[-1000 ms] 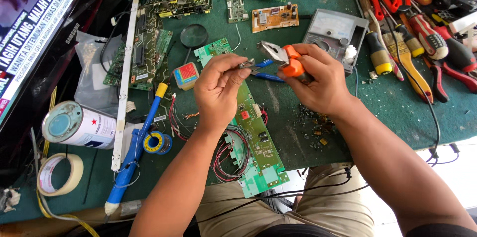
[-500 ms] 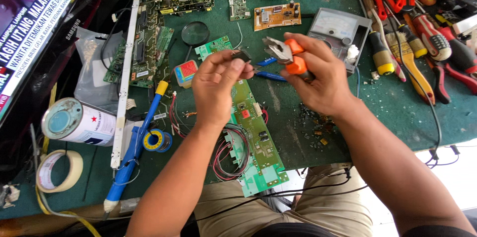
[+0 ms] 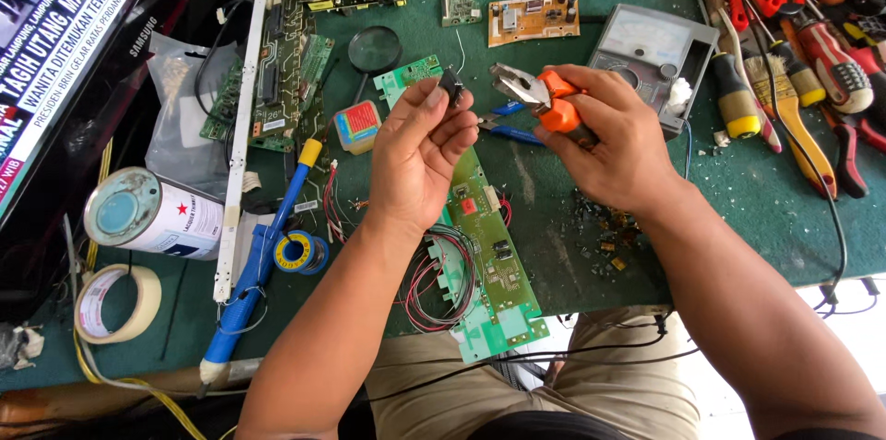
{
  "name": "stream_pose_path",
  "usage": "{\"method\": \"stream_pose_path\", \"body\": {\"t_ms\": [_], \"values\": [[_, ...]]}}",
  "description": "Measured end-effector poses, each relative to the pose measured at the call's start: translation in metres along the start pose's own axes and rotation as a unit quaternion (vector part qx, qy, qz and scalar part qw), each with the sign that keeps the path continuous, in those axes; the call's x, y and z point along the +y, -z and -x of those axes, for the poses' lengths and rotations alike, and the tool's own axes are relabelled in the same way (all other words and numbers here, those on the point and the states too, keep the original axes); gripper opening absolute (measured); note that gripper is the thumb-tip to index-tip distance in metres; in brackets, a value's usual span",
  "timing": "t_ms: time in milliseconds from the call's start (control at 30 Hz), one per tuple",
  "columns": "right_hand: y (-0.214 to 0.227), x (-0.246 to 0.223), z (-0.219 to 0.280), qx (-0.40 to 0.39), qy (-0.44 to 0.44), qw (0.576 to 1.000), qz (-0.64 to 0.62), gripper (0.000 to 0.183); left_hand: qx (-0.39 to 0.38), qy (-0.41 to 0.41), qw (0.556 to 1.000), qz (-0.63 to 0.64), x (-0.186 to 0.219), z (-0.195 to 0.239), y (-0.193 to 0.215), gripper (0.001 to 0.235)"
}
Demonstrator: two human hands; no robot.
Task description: The person uses a soldering iron and solder wire to attach components to a green circuit board. They then use pliers to strip the insulation from a black wire and prepare it for connection.
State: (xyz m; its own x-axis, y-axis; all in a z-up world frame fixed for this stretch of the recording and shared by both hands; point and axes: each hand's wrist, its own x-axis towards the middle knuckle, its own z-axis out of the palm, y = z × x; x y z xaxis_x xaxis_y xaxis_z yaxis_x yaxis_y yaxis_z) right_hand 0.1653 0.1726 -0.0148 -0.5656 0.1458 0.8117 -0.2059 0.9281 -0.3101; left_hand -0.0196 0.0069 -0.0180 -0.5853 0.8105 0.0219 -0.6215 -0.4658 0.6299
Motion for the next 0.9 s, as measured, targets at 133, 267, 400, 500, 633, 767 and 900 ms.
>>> {"method": "stream_pose_path", "body": {"t_ms": [133, 267, 400, 500, 633, 767, 900], "values": [[0.000, 0.000, 0.000, -0.001, 0.000, 1.000, 0.002, 0.018, 0.005, 0.007, 1.000, 0.007, -0.001, 0.000, 0.002, 0.020], [-0.002, 0.002, 0.003, -0.001, 0.002, 1.000, -0.001, 0.020, 0.020, 0.020, 0.999, 0.016, 0.000, 0.000, 0.004, 0.019], [-0.002, 0.000, 0.001, -0.006, 0.004, 1.000, 0.004, 0.019, 0.026, 0.032, 0.999, 0.015, -0.001, 0.001, 0.007, 0.018], [-0.001, -0.002, 0.001, -0.007, 0.005, 1.000, 0.006, 0.020, 0.024, 0.034, 0.999, 0.020, 0.000, 0.000, 0.008, 0.017], [0.000, -0.002, 0.001, -0.016, -0.004, 1.000, -0.003, 0.020, 0.020, 0.032, 0.999, 0.024, 0.001, 0.002, 0.006, 0.020], [0.005, -0.013, -0.004, -0.029, -0.036, 0.999, -0.025, 0.019, 0.006, -0.030, 0.999, -0.040, 0.002, 0.006, -0.009, 0.027], [0.009, -0.045, -0.019, -0.026, -0.123, 0.982, -0.138, 0.012, 0.007, -0.055, 0.996, -0.070, -0.006, 0.007, -0.009, 0.024]]}}
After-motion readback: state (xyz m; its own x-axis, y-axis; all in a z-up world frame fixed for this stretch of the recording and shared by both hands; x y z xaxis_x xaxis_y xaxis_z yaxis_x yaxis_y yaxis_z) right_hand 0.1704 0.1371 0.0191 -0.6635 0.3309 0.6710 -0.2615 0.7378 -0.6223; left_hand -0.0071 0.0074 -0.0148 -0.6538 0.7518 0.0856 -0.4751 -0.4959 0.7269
